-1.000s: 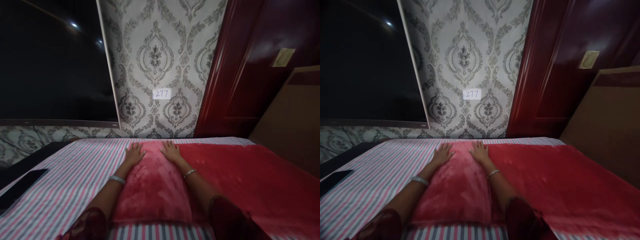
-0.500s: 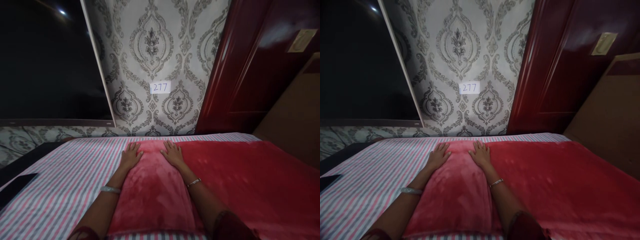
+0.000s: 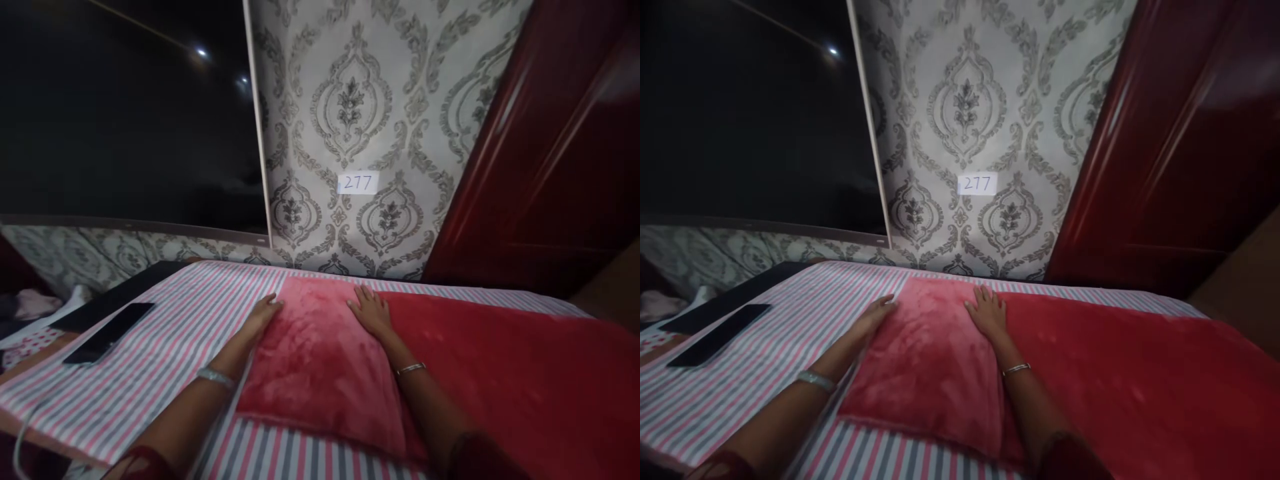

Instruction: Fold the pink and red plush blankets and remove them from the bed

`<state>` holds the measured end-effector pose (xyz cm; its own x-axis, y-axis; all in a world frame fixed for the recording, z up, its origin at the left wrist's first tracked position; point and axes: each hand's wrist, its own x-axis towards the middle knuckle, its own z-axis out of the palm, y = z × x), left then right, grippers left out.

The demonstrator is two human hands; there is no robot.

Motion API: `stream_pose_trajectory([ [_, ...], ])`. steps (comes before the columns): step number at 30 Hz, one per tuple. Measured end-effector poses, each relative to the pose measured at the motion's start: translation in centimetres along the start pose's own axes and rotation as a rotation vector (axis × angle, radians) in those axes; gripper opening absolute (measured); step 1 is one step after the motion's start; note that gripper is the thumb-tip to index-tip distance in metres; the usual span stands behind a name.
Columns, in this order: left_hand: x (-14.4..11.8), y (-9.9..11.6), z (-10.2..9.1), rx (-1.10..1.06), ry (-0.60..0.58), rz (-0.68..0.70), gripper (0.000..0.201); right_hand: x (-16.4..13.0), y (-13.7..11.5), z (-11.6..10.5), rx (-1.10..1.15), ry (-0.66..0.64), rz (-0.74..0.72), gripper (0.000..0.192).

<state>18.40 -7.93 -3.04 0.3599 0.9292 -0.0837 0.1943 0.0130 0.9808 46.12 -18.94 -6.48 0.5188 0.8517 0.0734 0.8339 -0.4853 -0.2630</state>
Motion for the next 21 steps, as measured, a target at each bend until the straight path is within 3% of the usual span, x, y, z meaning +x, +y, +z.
stream_pose_trajectory([
  [3, -2.8, -0.7, -1.5, -0.202, -0.161, -0.086, 0.047, 0.2, 0.0, -0.2, -0.024, -0.003, -0.010, 0.063],
  [7, -5.1, -1.5, -1.8, -0.387, -0.306, -0.119, 0.049, 1.4, -0.8, -1.5, -0.099, 0.091, -0.042, 0.057],
  [9, -5.5, -2.1, -1.5, -0.454, -0.318, -0.098, 0.054, 2.8, -1.6, -1.9, -0.099, 0.124, -0.118, 0.056],
  [11, -5.6, -2.8, -1.1, -0.497, -0.303, -0.065, 0.061, 4.7, -2.6, -1.8, -0.036, 0.076, -0.211, 0.057],
  [16, -5.4, -5.0, -0.8, -0.524, -0.242, -0.007, 0.069, 9.6, -5.0, 1.3, 0.153, -0.109, -0.356, 0.067],
  [21, -5.5, -5.8, -0.6, -0.520, -0.215, 0.011, 0.070, 12.3, -5.9, 3.4, 0.227, -0.164, -0.421, 0.054],
])
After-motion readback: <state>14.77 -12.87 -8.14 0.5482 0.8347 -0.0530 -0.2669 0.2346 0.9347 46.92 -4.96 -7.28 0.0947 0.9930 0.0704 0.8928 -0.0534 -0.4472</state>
